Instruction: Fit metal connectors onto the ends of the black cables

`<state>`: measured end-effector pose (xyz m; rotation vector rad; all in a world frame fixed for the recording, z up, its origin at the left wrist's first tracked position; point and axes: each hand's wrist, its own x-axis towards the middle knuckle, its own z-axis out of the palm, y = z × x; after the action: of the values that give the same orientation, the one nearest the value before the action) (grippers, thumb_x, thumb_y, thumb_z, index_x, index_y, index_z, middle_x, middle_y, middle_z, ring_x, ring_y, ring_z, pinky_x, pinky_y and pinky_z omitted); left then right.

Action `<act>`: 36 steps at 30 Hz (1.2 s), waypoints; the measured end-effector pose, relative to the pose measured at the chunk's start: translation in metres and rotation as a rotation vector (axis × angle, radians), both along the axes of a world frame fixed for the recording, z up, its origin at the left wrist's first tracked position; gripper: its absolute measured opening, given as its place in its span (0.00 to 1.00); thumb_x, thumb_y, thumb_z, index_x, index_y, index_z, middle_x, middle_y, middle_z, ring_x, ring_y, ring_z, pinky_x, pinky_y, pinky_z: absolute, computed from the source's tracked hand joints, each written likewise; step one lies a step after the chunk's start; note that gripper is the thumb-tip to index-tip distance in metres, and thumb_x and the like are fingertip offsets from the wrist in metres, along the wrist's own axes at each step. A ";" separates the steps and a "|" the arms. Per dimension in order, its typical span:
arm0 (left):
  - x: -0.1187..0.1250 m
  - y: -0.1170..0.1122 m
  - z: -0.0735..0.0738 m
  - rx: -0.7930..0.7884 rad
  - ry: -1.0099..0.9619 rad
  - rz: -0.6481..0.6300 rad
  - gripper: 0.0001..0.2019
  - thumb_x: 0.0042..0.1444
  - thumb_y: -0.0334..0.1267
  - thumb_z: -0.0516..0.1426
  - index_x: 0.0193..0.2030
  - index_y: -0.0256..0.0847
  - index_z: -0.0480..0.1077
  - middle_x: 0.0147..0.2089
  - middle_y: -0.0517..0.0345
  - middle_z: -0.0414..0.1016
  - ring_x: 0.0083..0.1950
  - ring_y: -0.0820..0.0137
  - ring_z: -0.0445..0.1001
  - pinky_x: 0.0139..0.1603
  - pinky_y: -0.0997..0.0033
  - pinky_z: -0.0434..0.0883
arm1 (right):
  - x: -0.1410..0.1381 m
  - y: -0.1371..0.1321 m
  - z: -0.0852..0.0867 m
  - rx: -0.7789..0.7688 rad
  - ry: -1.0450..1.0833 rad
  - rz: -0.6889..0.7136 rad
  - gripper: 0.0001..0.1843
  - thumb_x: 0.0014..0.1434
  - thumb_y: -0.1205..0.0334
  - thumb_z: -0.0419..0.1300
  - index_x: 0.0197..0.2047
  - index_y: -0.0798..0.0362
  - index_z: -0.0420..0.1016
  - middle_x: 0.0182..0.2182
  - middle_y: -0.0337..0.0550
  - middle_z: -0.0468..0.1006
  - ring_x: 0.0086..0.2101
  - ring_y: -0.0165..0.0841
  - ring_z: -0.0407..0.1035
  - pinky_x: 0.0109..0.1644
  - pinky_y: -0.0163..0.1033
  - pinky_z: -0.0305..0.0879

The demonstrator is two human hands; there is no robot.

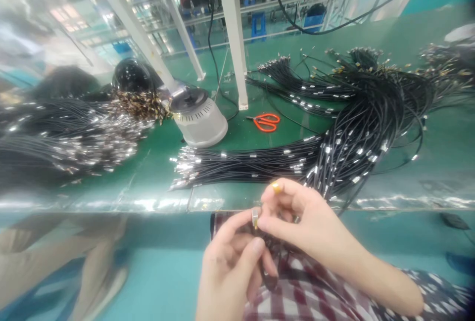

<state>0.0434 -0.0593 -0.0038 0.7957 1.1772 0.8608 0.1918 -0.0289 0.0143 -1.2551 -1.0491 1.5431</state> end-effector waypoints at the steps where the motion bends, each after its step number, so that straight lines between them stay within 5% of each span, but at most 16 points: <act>1: 0.000 0.000 0.000 -0.002 -0.006 0.004 0.20 0.55 0.43 0.61 0.53 0.39 0.68 0.19 0.57 0.74 0.14 0.82 0.52 0.15 0.83 0.47 | -0.001 0.000 0.000 -0.001 -0.001 -0.005 0.11 0.48 0.75 0.63 0.33 0.53 0.67 0.24 0.30 0.72 0.25 0.24 0.65 0.30 0.30 0.61; 7: 0.005 0.005 0.001 -0.002 -0.042 0.215 0.13 0.46 0.42 0.67 0.39 0.41 0.79 0.27 0.55 0.78 0.25 0.76 0.69 0.20 0.86 0.61 | -0.010 -0.004 -0.005 -0.009 0.006 -0.040 0.12 0.48 0.74 0.63 0.33 0.52 0.66 0.24 0.30 0.72 0.25 0.25 0.66 0.31 0.32 0.60; 11: 0.004 0.013 -0.001 -0.002 -0.097 0.290 0.09 0.41 0.40 0.70 0.29 0.39 0.81 0.33 0.56 0.78 0.30 0.77 0.69 0.28 0.86 0.67 | -0.013 -0.007 -0.010 0.033 -0.077 -0.070 0.10 0.49 0.73 0.62 0.32 0.52 0.66 0.25 0.31 0.73 0.28 0.27 0.67 0.33 0.33 0.60; 18: 0.002 0.010 0.002 -0.063 -0.119 0.219 0.17 0.42 0.45 0.69 0.38 0.41 0.77 0.24 0.64 0.70 0.19 0.84 0.55 0.18 0.87 0.55 | -0.013 -0.006 -0.011 0.035 -0.065 -0.053 0.12 0.49 0.74 0.62 0.33 0.51 0.65 0.23 0.30 0.75 0.26 0.27 0.69 0.33 0.35 0.59; 24: -0.007 0.012 -0.003 -0.082 -0.110 0.130 0.13 0.40 0.37 0.71 0.26 0.37 0.70 0.22 0.64 0.68 0.19 0.83 0.56 0.19 0.84 0.55 | -0.013 -0.008 -0.012 0.051 -0.070 -0.058 0.12 0.49 0.71 0.64 0.34 0.51 0.67 0.25 0.31 0.76 0.29 0.28 0.70 0.35 0.35 0.61; 30: -0.010 0.015 -0.003 -0.131 -0.155 0.183 0.14 0.38 0.36 0.71 0.24 0.36 0.70 0.21 0.67 0.66 0.18 0.86 0.50 0.16 0.86 0.49 | -0.009 -0.010 -0.019 0.030 -0.002 -0.039 0.07 0.57 0.63 0.60 0.40 0.51 0.67 0.35 0.40 0.81 0.37 0.35 0.74 0.40 0.41 0.61; 36: -0.009 0.016 -0.003 -0.114 -0.141 0.188 0.14 0.39 0.36 0.71 0.24 0.36 0.71 0.19 0.68 0.64 0.17 0.87 0.48 0.15 0.87 0.48 | -0.011 -0.011 -0.020 0.027 0.030 -0.066 0.14 0.51 0.65 0.65 0.39 0.52 0.66 0.35 0.39 0.80 0.33 0.31 0.70 0.37 0.39 0.59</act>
<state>0.0343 -0.0433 -0.0065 0.5289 1.1767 0.9792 0.1810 -0.0395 -0.0062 -1.2321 -0.9964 1.4884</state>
